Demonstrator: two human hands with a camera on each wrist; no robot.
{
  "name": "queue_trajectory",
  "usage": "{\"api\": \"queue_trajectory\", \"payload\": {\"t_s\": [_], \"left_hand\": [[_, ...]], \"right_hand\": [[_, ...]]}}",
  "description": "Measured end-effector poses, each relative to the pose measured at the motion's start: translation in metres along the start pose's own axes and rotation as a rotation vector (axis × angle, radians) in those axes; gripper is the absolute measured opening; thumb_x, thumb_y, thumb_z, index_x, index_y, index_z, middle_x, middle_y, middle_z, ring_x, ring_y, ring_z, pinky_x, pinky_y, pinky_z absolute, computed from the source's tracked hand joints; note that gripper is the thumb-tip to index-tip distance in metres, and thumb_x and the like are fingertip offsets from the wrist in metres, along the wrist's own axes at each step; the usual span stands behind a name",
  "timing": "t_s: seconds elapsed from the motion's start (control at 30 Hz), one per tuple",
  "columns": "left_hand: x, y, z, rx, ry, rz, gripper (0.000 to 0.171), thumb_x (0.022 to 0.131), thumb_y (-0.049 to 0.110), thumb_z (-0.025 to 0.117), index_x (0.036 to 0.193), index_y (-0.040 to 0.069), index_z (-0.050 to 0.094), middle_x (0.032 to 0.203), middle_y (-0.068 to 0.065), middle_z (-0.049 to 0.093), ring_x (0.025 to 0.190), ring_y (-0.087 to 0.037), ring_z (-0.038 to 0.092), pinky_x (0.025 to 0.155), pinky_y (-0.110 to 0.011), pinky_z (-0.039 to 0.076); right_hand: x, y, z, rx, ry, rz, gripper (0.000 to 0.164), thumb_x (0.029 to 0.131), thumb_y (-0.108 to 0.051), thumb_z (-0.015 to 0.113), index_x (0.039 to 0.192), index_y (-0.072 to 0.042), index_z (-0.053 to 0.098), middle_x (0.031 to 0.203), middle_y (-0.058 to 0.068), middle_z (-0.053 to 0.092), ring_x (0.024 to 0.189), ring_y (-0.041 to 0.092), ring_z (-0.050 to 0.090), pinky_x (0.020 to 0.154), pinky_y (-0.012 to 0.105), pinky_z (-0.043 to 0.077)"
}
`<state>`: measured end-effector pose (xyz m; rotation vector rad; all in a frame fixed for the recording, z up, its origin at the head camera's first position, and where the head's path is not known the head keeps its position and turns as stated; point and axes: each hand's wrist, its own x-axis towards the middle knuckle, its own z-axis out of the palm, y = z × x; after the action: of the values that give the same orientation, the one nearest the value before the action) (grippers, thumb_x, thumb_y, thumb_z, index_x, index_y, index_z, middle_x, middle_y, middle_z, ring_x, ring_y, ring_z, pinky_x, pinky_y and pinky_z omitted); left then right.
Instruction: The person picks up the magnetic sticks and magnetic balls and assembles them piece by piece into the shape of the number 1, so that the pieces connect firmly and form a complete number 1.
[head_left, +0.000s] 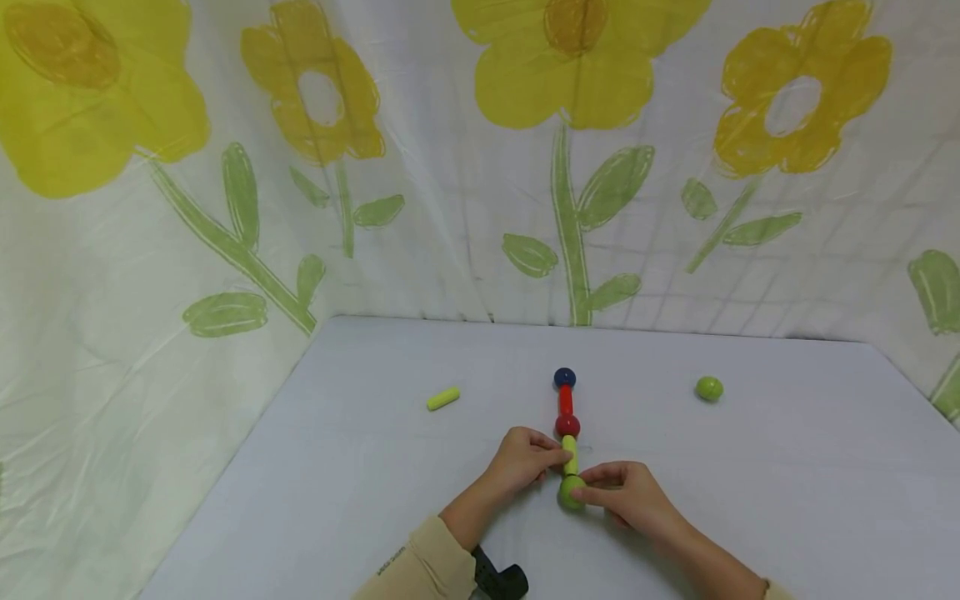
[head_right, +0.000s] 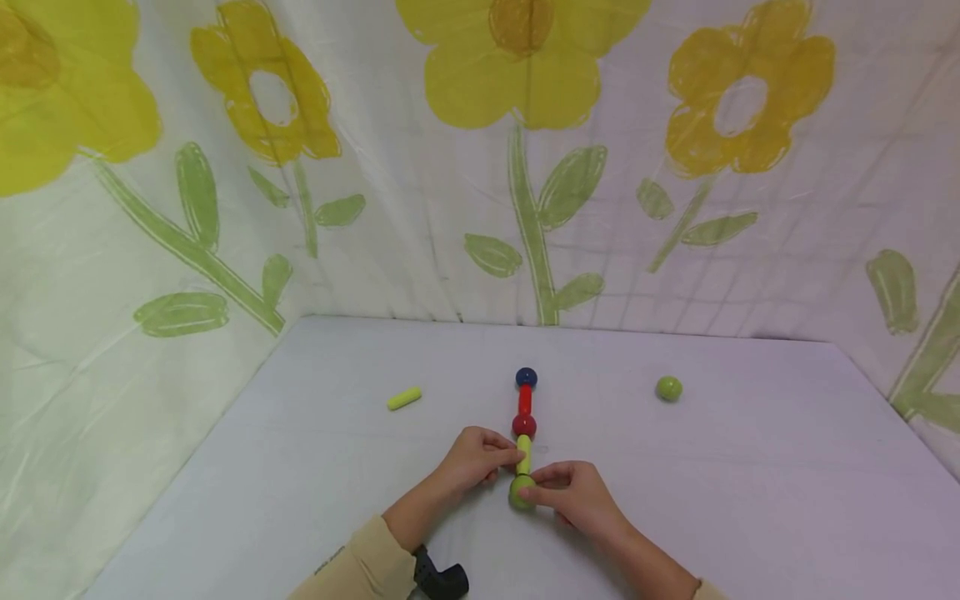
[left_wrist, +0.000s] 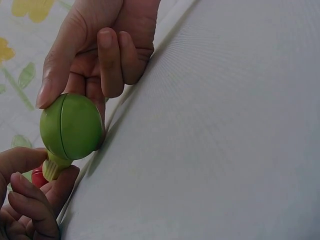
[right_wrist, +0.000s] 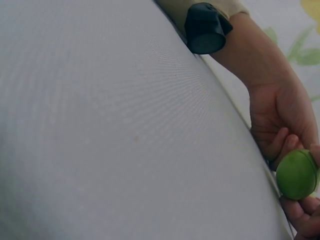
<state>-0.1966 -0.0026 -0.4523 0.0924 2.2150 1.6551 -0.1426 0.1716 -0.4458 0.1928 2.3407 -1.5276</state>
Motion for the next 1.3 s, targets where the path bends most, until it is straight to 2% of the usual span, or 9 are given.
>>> {"api": "queue_trajectory", "payload": {"t_s": [0.2,0.7,1.3], "left_hand": [[0.0002,0.0004,-0.0005,0.038,-0.01,0.002,0.021,0.081,0.024,0.072,0.088,0.004,0.071,0.072,-0.002,0.07,0.046,-0.006,0.041,0.046,-0.017,0.035],[-0.0013,0.0013,0.0005,-0.004,0.002,-0.002,0.02,0.08,0.021,0.073,0.086,0.002,0.071,0.067,-0.002,0.066,0.045,-0.007,0.04,0.044,-0.017,0.033],[-0.001,0.0002,-0.0004,0.025,0.002,-0.009,0.019,0.081,0.022,0.072,0.088,0.004,0.07,0.067,0.0,0.065,0.046,-0.007,0.042,0.046,-0.017,0.036]], "right_hand": [[0.0003,-0.001,0.0022,0.0,0.029,0.009,0.052,0.068,-0.042,0.08,0.103,-0.006,0.068,0.086,-0.001,0.065,0.043,0.01,0.034,0.043,0.021,0.028],[0.0007,-0.0026,0.0048,-0.021,0.045,-0.017,0.046,0.07,-0.038,0.08,0.1,-0.006,0.067,0.089,0.0,0.065,0.042,0.011,0.033,0.042,0.021,0.029],[-0.0005,-0.0017,0.0073,-0.039,0.059,-0.059,0.045,0.071,-0.037,0.079,0.1,-0.005,0.066,0.084,0.0,0.062,0.041,0.01,0.033,0.041,0.021,0.029]]}}
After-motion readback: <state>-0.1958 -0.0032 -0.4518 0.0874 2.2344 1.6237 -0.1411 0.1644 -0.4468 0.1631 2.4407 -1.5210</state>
